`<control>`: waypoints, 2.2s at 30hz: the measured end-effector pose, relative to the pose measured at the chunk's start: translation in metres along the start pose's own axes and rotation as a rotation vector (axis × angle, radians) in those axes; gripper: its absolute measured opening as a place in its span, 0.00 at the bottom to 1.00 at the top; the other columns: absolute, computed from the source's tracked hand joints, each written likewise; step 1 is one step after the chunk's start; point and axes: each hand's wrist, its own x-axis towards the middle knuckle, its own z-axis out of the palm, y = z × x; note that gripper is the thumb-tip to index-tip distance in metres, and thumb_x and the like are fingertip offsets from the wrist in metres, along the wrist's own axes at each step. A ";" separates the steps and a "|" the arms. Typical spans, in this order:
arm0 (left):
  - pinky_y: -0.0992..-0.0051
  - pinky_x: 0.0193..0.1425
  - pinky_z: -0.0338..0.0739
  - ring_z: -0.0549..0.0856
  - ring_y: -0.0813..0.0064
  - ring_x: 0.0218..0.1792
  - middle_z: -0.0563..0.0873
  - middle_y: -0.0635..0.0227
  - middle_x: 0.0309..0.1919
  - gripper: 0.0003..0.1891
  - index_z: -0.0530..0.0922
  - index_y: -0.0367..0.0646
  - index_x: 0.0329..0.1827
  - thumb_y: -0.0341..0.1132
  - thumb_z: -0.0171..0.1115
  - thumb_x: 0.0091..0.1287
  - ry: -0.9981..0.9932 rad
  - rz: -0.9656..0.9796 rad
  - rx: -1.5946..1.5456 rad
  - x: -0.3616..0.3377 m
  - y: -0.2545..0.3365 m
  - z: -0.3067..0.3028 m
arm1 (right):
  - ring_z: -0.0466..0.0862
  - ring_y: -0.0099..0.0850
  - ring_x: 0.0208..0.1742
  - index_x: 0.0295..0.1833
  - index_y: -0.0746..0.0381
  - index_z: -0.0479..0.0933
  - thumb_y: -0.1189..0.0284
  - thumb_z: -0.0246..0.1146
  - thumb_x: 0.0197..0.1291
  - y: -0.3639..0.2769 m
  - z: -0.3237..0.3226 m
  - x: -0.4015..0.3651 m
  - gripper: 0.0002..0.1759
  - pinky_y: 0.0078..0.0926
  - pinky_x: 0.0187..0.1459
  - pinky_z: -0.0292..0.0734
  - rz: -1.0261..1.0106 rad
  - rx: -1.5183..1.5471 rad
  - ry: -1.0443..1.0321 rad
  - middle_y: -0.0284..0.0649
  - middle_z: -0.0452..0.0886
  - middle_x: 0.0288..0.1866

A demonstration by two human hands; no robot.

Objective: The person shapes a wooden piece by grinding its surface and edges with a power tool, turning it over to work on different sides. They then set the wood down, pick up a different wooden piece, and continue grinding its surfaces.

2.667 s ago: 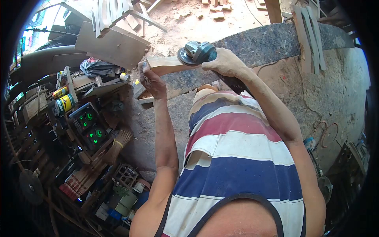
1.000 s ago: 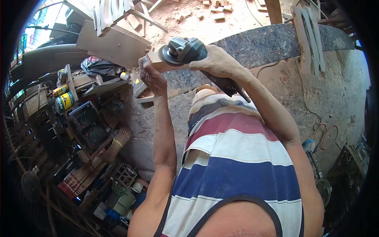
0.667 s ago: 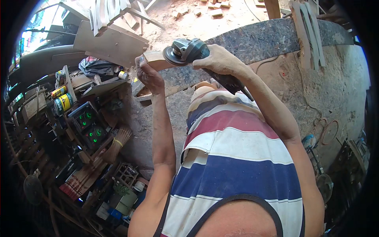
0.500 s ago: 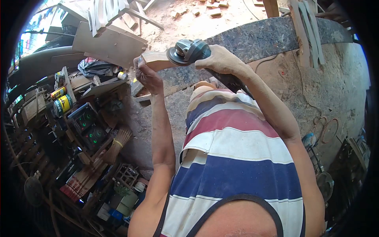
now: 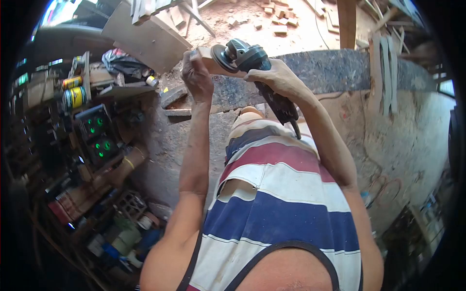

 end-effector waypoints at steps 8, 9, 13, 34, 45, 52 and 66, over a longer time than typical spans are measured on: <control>0.61 0.35 0.71 0.74 0.70 0.28 0.73 0.62 0.25 0.30 0.78 0.42 0.42 0.61 0.52 0.92 0.088 -0.060 -0.139 0.013 0.014 0.010 | 0.82 0.25 0.34 0.45 0.66 0.88 0.49 0.78 0.58 -0.001 -0.016 -0.008 0.29 0.28 0.40 0.77 0.121 -0.146 0.019 0.36 0.85 0.35; 0.62 0.34 0.71 0.74 0.71 0.28 0.73 0.63 0.24 0.29 0.78 0.42 0.42 0.61 0.52 0.92 0.099 -0.070 -0.144 0.011 0.013 0.009 | 0.82 0.26 0.34 0.45 0.66 0.88 0.48 0.78 0.58 0.005 -0.018 -0.008 0.29 0.28 0.39 0.77 0.140 -0.173 0.023 0.36 0.85 0.35; 0.64 0.33 0.71 0.73 0.76 0.27 0.72 0.66 0.23 0.28 0.78 0.42 0.42 0.59 0.52 0.92 0.105 -0.086 -0.186 0.009 0.019 0.008 | 0.81 0.25 0.32 0.43 0.65 0.87 0.48 0.78 0.58 0.009 -0.022 -0.002 0.28 0.29 0.38 0.77 0.179 -0.183 0.012 0.35 0.83 0.33; 0.68 0.42 0.72 0.72 0.79 0.37 0.75 0.70 0.32 0.21 0.78 0.38 0.44 0.46 0.50 0.92 -0.011 -0.103 -0.280 -0.006 0.018 -0.006 | 0.86 0.33 0.40 0.50 0.69 0.89 0.51 0.78 0.55 -0.017 0.003 0.008 0.31 0.34 0.48 0.82 0.031 -0.085 0.024 0.42 0.90 0.37; 0.69 0.51 0.84 0.88 0.75 0.44 0.90 0.65 0.44 0.24 0.83 0.37 0.51 0.51 0.51 0.93 -0.022 -0.273 -0.348 -0.012 0.006 -0.011 | 0.93 0.44 0.39 0.46 0.70 0.92 0.46 0.78 0.51 0.049 -0.022 0.022 0.34 0.40 0.48 0.87 0.176 -0.308 0.072 0.55 0.93 0.40; 0.64 0.68 0.83 0.90 0.66 0.60 0.92 0.57 0.57 0.29 0.84 0.39 0.63 0.59 0.50 0.93 -0.018 -0.581 -0.507 -0.018 -0.007 -0.028 | 0.95 0.45 0.45 0.52 0.69 0.91 0.49 0.78 0.55 0.086 -0.067 -0.012 0.33 0.43 0.54 0.88 0.402 -0.558 0.234 0.56 0.94 0.45; 0.68 0.39 0.94 0.95 0.65 0.36 0.93 0.52 0.47 0.35 0.80 0.30 0.72 0.54 0.72 0.78 -1.367 -1.387 -0.503 -0.091 0.002 -0.022 | 0.86 0.28 0.36 0.46 0.67 0.90 0.54 0.80 0.60 0.170 -0.138 -0.150 0.25 0.34 0.41 0.80 0.476 -0.135 0.766 0.37 0.88 0.35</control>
